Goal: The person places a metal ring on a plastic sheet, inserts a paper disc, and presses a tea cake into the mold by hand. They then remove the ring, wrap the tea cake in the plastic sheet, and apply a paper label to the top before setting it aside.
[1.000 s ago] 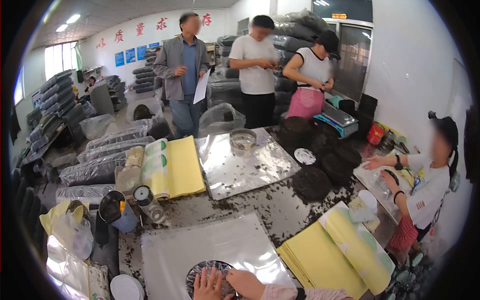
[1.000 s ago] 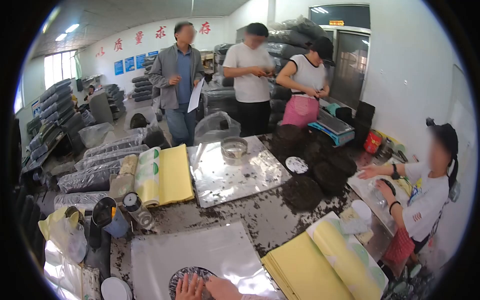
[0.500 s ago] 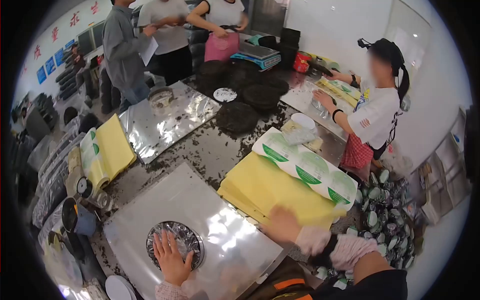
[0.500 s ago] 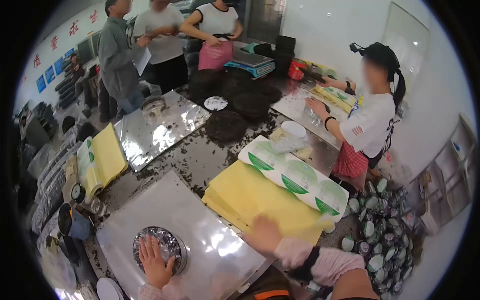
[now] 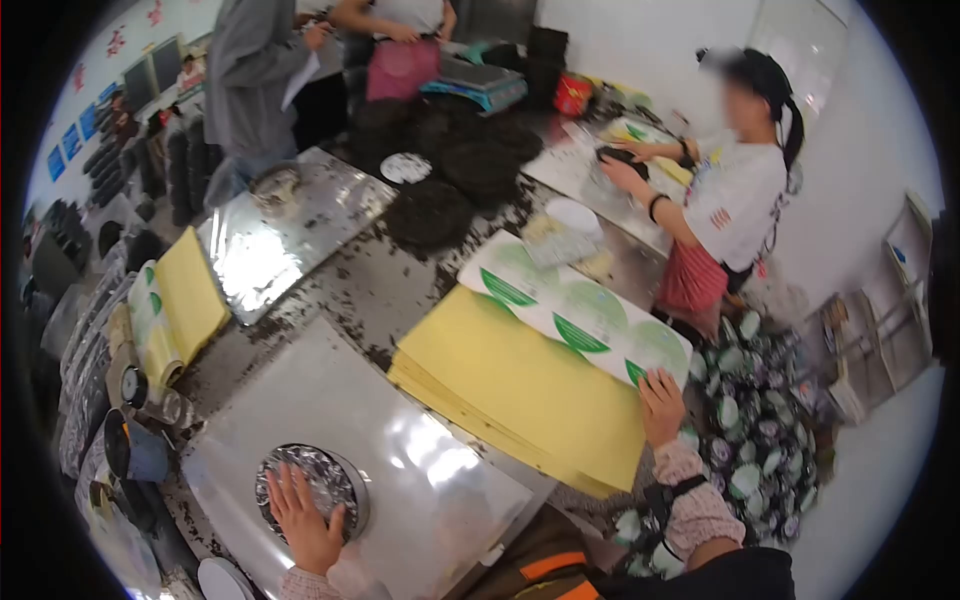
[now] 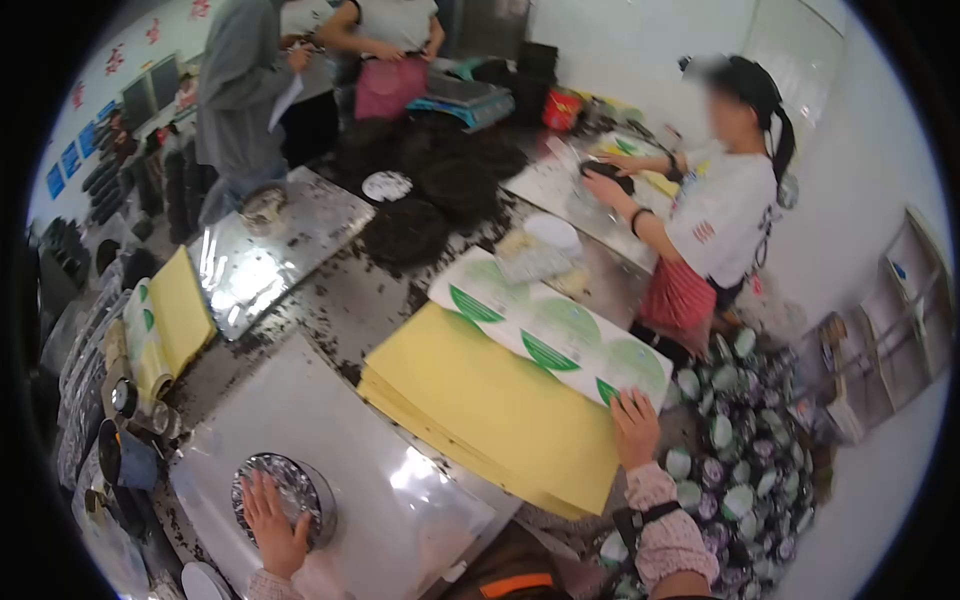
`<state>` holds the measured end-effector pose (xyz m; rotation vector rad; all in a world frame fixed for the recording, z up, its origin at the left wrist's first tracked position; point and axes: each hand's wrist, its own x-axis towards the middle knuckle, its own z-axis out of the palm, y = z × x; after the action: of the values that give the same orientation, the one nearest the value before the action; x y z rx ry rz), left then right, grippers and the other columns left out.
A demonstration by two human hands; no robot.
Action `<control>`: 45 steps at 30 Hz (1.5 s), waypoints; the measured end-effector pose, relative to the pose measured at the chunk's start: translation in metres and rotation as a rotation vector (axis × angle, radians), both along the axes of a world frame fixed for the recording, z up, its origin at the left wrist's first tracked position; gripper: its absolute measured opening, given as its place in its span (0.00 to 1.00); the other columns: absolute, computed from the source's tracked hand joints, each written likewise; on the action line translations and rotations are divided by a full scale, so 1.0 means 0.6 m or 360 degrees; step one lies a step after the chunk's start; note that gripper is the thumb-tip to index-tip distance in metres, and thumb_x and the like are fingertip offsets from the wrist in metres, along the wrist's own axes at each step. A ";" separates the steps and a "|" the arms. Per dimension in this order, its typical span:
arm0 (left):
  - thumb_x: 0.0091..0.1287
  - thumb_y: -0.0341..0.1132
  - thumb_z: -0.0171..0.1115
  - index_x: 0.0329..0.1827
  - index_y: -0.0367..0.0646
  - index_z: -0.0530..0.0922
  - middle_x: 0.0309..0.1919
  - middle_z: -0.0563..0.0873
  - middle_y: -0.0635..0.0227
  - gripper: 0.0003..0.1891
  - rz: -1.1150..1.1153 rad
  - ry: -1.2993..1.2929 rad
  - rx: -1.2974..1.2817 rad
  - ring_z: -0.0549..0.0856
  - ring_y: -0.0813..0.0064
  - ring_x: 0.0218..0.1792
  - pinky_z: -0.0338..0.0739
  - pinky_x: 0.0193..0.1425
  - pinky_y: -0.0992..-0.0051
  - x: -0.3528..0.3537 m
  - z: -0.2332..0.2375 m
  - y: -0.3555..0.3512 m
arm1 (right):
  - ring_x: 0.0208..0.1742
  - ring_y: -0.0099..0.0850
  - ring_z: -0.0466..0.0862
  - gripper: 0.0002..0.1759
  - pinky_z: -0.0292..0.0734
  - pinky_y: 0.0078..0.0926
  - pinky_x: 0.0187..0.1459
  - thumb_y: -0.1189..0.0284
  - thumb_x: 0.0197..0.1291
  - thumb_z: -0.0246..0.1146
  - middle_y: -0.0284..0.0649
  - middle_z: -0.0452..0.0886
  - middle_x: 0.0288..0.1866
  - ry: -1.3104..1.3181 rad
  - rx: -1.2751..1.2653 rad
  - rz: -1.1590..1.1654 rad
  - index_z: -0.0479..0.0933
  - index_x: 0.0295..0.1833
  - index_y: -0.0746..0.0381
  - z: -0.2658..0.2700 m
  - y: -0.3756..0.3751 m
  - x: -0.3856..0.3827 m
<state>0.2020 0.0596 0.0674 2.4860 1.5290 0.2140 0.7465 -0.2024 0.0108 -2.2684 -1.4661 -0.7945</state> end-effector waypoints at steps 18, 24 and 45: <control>0.66 0.57 0.63 0.78 0.44 0.66 0.80 0.59 0.50 0.41 0.0112 -0.0125 0.0177 0.49 0.41 0.81 0.40 0.82 0.45 -0.005 -0.004 -0.004 | 0.76 0.55 0.66 0.44 0.60 0.45 0.76 0.59 0.59 0.65 0.62 0.64 0.77 0.0609 -0.0533 0.1235 0.61 0.77 0.69 0.073 0.415 -0.363; 0.66 0.54 0.64 0.71 0.51 0.74 0.69 0.78 0.64 0.32 0.0003 -0.0702 -0.0032 0.70 0.57 0.73 0.54 0.78 0.51 -0.027 -0.062 0.003 | 0.80 0.51 0.62 0.54 0.56 0.54 0.77 0.38 0.59 0.60 0.60 0.64 0.77 0.0638 -0.0717 0.2227 0.61 0.75 0.72 0.079 0.469 -0.581; 0.68 0.56 0.57 0.74 0.38 0.69 0.75 0.69 0.56 0.38 -0.0235 -0.0292 0.0047 0.63 0.54 0.78 0.49 0.81 0.47 -0.054 -0.004 0.067 | 0.86 0.51 0.42 0.41 0.32 0.71 0.77 0.50 0.66 0.54 0.47 0.47 0.86 0.0644 -0.1201 0.2176 0.56 0.82 0.49 0.064 0.514 -0.725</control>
<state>0.1694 0.1000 0.0652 2.5090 1.2740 0.4294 0.3115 0.1057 0.0491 -1.0039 -2.6688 0.6595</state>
